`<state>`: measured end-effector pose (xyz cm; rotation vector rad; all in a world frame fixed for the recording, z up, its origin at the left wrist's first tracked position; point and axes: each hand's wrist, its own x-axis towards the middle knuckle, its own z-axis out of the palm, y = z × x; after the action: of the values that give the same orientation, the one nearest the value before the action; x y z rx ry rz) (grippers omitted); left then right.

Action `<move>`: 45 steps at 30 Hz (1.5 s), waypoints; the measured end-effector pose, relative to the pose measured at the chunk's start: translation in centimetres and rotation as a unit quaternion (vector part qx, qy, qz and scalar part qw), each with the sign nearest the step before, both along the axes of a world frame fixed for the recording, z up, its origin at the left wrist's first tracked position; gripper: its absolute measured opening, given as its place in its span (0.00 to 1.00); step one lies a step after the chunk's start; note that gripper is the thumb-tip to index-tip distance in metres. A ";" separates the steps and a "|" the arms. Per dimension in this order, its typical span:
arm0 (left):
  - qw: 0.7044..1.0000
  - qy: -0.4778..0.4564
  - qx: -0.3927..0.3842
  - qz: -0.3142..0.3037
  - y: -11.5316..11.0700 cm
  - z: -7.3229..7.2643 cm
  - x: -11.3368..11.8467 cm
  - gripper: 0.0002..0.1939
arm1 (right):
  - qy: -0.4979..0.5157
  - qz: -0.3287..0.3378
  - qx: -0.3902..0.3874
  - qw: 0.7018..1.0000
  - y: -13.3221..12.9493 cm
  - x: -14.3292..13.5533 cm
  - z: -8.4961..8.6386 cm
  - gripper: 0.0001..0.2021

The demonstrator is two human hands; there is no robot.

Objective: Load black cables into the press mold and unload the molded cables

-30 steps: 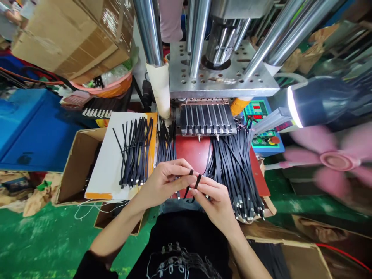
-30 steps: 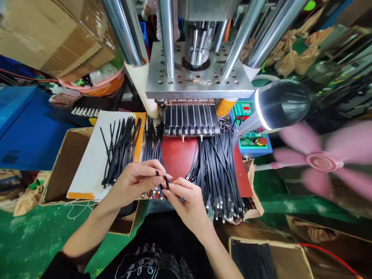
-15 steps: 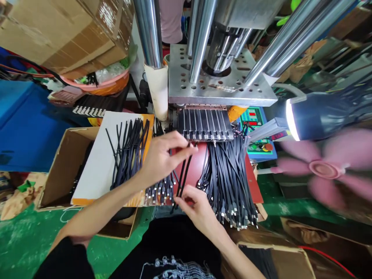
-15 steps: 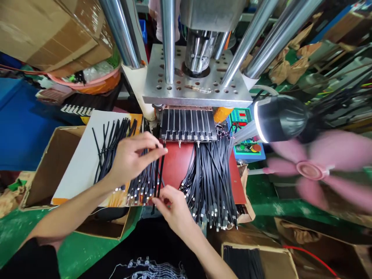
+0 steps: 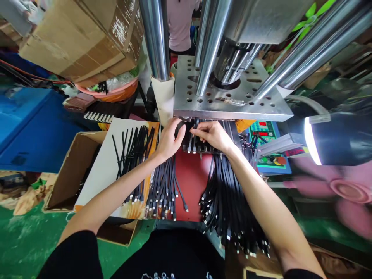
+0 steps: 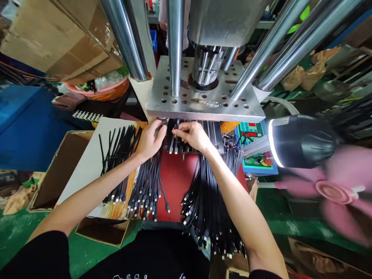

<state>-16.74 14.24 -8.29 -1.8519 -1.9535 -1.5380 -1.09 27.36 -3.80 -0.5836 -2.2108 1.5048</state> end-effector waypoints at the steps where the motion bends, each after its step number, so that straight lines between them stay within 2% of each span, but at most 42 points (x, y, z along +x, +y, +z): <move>1: 0.998 0.053 0.003 -0.045 -1.3 0.0 -0.2 0.15 | -0.003 0.010 -0.004 1.000 0.3 -0.6 -0.4 0.27; 4: 0.969 0.182 -0.032 -0.164 -4.0 -0.1 -1.0 0.17 | -0.010 0.018 -0.008 1.000 0.8 -1.6 -1.2 0.27; 6: 0.955 0.217 -0.067 -0.192 -4.4 -0.2 -1.5 0.18 | -0.002 0.000 0.002 1.000 1.0 -1.8 -1.5 0.27; 9: 0.941 0.255 -0.095 -0.201 -3.8 0.1 -1.8 0.18 | 0.015 -0.030 0.019 0.999 1.1 -1.6 -1.8 0.27; 13: 0.925 0.315 -0.121 -0.174 -3.2 0.8 -1.1 0.16 | 0.037 -0.025 -0.023 0.999 1.2 -1.2 -2.3 0.22; 17: 0.921 0.338 -0.135 -0.141 -3.8 1.0 0.4 0.22 | 0.045 -0.033 -0.012 0.998 1.2 -1.4 -2.7 0.20; 20: 0.919 0.346 -0.160 -0.097 -4.5 0.6 2.0 0.24 | 0.018 -0.112 0.054 0.992 0.6 -1.0 -2.7 0.14; 22: 0.917 0.342 -0.194 -0.070 -4.9 0.5 3.2 0.25 | -0.006 -0.151 0.143 0.978 -0.4 0.1 -2.5 0.08; 24: 0.913 0.333 -0.231 -0.054 -5.2 0.8 4.1 0.29 | -0.058 -0.120 0.260 0.956 -1.8 1.5 -2.0 0.11; 27: 0.901 0.329 -0.277 -0.051 -5.1 1.9 4.7 0.33 | -0.211 -0.057 0.391 0.894 -3.6 2.6 -1.2 0.21; 29: 0.896 0.332 -0.292 -0.045 -4.2 2.9 4.2 0.32 | -0.294 -0.065 0.424 0.854 -3.9 2.0 -0.7 0.23; 31: 0.896 0.331 -0.294 -0.033 -2.7 3.5 3.2 0.31 | -0.323 -0.078 0.435 0.837 -3.4 0.5 -0.3 0.25; 37: 0.916 0.286 -0.279 -0.025 3.4 3.3 -1.0 0.25 | -0.335 -0.096 0.421 0.837 0.6 -4.8 0.1 0.25; 40: 0.925 0.259 -0.278 -0.028 6.0 3.1 -2.3 0.21 | -0.330 -0.099 0.420 0.840 1.4 -5.7 0.9 0.25; 42: 0.927 0.246 -0.280 -0.029 6.3 2.9 -2.3 0.20 | -0.326 -0.094 0.421 0.842 -0.1 -4.6 1.5 0.24; 43: 0.935 0.229 -0.269 -0.035 5.6 2.7 -2.1 0.20 | -0.323 -0.097 0.423 0.841 -1.8 -3.4 1.6 0.23; 45: 0.960 0.162 -0.220 -0.056 2.0 2.3 -0.9 0.22 | -0.325 -0.101 0.421 0.841 -6.9 -0.2 1.3 0.20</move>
<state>-17.66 16.24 -5.96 -2.2316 -2.1794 -0.7808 -1.25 20.49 -2.46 -1.0529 -2.8434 0.0966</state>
